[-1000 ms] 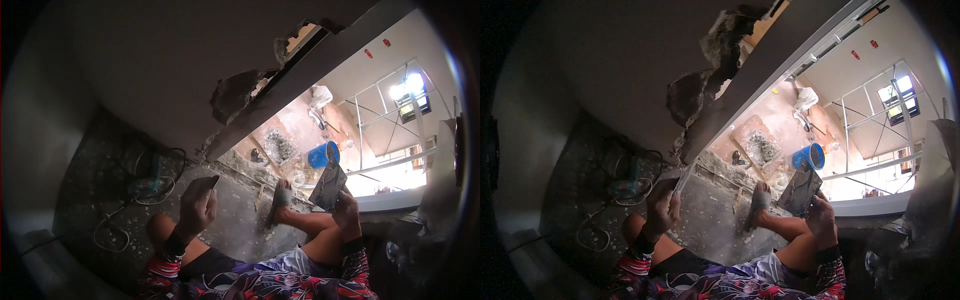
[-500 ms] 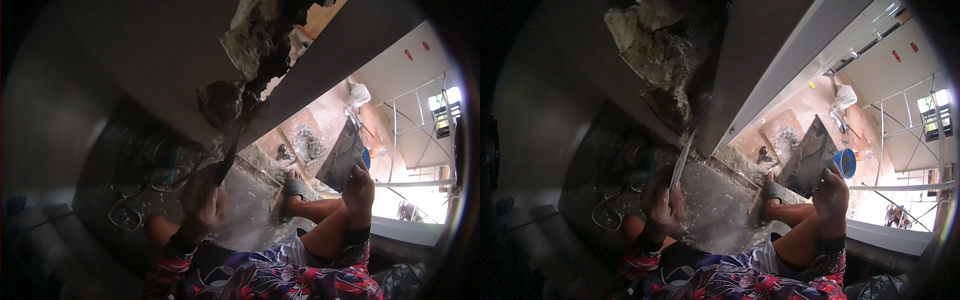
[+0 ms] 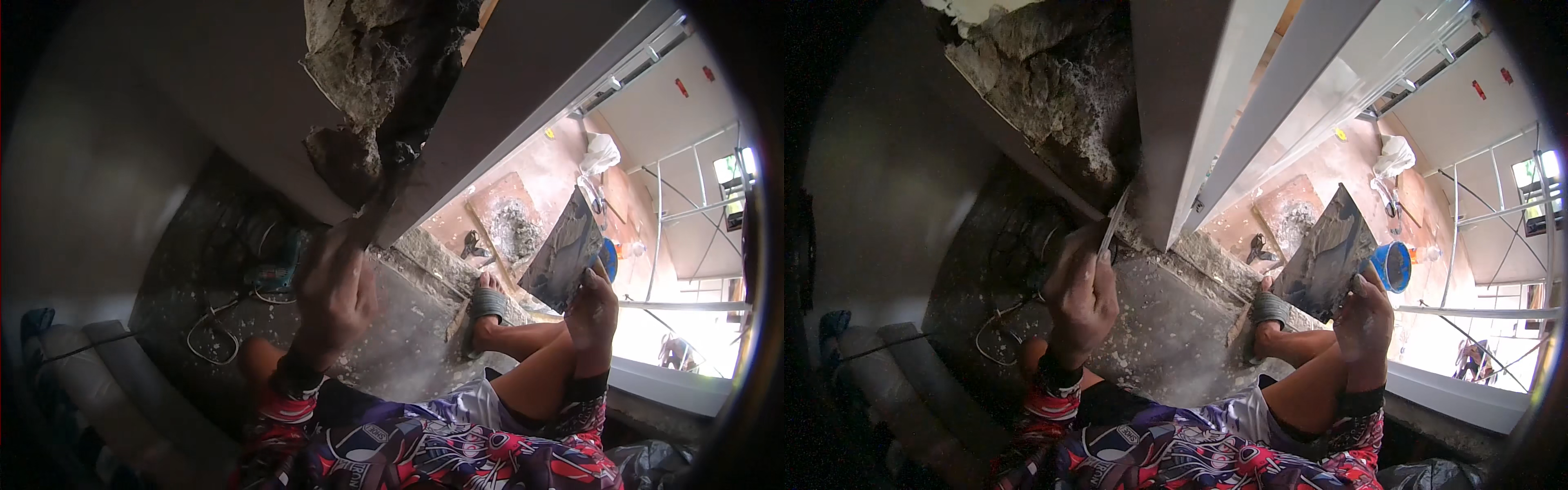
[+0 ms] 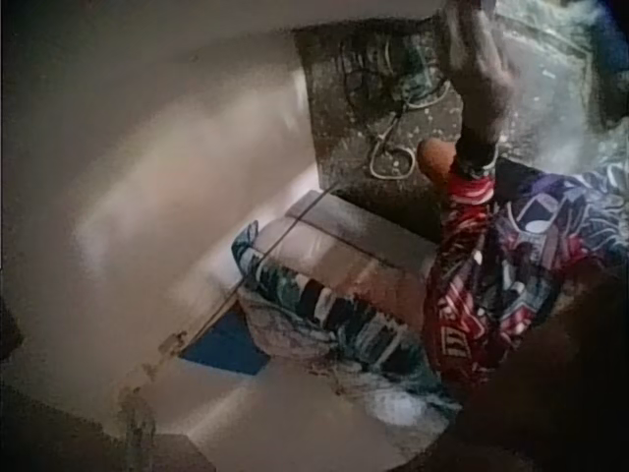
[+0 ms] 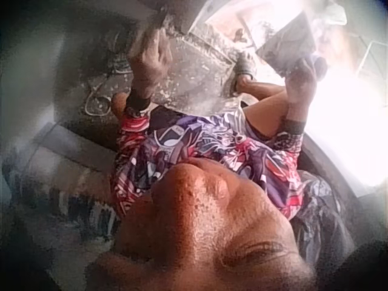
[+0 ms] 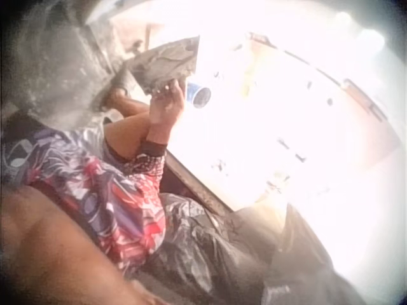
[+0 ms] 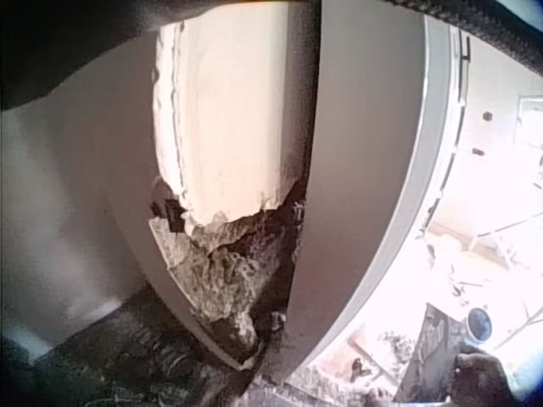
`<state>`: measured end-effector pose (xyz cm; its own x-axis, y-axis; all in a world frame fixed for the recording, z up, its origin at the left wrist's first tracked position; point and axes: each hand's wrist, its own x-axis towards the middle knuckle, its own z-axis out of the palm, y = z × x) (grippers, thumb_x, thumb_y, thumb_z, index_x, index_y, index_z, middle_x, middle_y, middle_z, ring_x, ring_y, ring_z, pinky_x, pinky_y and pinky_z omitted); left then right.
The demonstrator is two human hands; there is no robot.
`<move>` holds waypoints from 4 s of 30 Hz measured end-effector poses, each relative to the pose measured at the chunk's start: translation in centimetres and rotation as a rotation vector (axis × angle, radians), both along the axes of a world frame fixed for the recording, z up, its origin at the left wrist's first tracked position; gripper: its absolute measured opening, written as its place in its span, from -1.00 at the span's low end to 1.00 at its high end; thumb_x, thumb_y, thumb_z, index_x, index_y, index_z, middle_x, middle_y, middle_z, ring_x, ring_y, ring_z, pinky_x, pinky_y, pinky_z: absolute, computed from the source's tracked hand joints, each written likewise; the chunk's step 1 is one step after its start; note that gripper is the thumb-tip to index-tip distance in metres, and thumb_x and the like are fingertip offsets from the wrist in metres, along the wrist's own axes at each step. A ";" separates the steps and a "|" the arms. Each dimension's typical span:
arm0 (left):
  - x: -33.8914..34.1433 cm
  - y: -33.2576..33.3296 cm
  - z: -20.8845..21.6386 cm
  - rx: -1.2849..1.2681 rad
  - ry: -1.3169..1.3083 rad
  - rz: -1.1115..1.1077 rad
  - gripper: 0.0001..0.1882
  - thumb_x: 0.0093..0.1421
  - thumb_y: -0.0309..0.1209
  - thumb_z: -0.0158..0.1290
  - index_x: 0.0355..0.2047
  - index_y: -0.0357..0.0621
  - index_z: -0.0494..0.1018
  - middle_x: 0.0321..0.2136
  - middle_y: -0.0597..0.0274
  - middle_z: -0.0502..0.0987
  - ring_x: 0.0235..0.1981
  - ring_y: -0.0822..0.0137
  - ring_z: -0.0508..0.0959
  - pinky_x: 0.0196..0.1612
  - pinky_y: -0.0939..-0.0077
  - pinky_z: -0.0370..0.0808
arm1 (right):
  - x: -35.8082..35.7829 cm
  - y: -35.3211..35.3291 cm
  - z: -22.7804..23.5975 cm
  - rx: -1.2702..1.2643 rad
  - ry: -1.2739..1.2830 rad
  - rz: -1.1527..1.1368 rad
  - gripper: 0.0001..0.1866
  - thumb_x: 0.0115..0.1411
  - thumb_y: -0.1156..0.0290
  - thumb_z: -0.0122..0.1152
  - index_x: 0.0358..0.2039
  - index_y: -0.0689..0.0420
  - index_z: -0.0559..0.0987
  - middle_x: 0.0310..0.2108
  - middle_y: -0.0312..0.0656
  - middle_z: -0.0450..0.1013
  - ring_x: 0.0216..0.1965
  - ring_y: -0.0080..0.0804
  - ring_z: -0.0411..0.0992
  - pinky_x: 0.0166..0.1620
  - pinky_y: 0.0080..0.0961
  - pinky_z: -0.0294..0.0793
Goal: The person mixes plaster between two putty knives and applies it to a damaged wall section adjacent to a door frame.
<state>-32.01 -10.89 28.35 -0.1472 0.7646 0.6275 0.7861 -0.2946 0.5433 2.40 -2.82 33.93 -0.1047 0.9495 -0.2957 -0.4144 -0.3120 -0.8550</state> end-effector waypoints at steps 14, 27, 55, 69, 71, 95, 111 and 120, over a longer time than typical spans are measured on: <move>0.2 0.4 1.0 -0.035 0.007 0.021 -0.57 0.14 -0.70 0.00 0.06 -0.39 0.42 -0.22 -0.16 0.52 -0.25 -0.09 0.55 -0.20 0.15 0.48 | 0.4 -0.4 0.5 0.027 -0.008 0.030 -0.54 0.29 0.43 -0.04 0.20 0.24 0.33 -0.06 -0.17 0.51 -0.18 -0.49 0.54 -0.24 -0.61 0.55; 1.2 -0.4 0.6 -0.053 0.056 0.065 -0.55 0.13 -0.68 -0.01 0.08 -0.45 0.36 -0.15 -0.18 0.49 -0.21 -0.13 0.53 -0.15 0.11 0.49 | 0.4 -0.5 0.4 0.046 0.028 0.068 -0.56 0.28 0.45 -0.05 0.16 0.30 0.34 -0.11 -0.11 0.52 -0.25 -0.47 0.55 -0.27 -0.58 0.58; 3.5 0.7 -2.0 0.012 0.162 0.260 -0.64 0.22 -0.68 -0.10 0.04 -0.50 0.37 -0.11 -0.26 0.48 -0.16 -0.20 0.54 -0.10 0.05 0.49 | 2.7 -1.2 -0.9 0.096 0.117 0.063 -0.55 0.29 0.46 -0.07 0.17 0.33 0.34 -0.05 -0.07 0.51 -0.15 -0.38 0.57 -0.13 -0.46 0.61; 2.8 -1.9 -3.1 0.082 0.151 0.208 -0.62 0.21 -0.67 -0.06 0.06 -0.47 0.38 -0.09 -0.26 0.49 -0.14 -0.15 0.55 -0.08 0.09 0.50 | 2.3 -1.3 -0.8 0.045 0.015 -0.016 -0.59 0.32 0.44 -0.05 0.16 0.28 0.36 -0.10 -0.12 0.54 -0.23 -0.42 0.58 -0.26 -0.51 0.62; 2.5 -3.3 -3.1 0.127 0.036 0.121 -0.66 0.24 -0.63 -0.03 0.03 -0.47 0.41 -0.12 -0.25 0.50 -0.16 -0.14 0.55 -0.09 0.11 0.50 | 3.0 -1.2 -1.5 0.052 0.063 0.072 -0.61 0.32 0.46 -0.06 0.14 0.28 0.37 -0.10 -0.12 0.54 -0.22 -0.40 0.58 -0.24 -0.47 0.63; 6.4 -4.8 -16.0 -0.655 -1.801 0.030 -0.83 0.25 -0.54 0.06 -0.16 -0.22 0.37 -0.22 0.13 0.50 -0.29 0.22 0.62 -0.37 0.15 0.71 | 1.1 -3.1 -2.1 0.064 -0.108 0.104 -0.66 0.31 0.45 -0.02 0.08 0.22 0.44 -0.11 -0.17 0.54 -0.17 -0.41 0.56 -0.14 -0.45 0.58; 7.0 -0.5 -16.8 -0.561 -1.785 0.080 -0.82 0.24 -0.51 0.03 -0.15 -0.19 0.39 -0.24 0.16 0.50 -0.29 0.18 0.61 -0.31 0.16 0.65 | 2.1 -3.2 -2.0 0.083 0.026 0.090 -0.70 0.30 0.48 -0.01 0.04 0.20 0.45 -0.13 -0.12 0.55 -0.19 -0.33 0.57 -0.13 -0.36 0.62; 7.8 0.0 -8.8 -0.484 -1.734 0.101 -0.90 0.25 -0.55 0.01 -0.23 -0.29 0.43 -0.28 0.15 0.53 -0.34 0.35 0.59 -0.36 0.45 0.59 | 2.2 -3.5 -1.3 0.113 0.016 0.107 -0.64 0.32 0.45 -0.04 0.11 0.23 0.42 -0.08 -0.11 0.54 -0.14 -0.31 0.57 -0.09 -0.34 0.60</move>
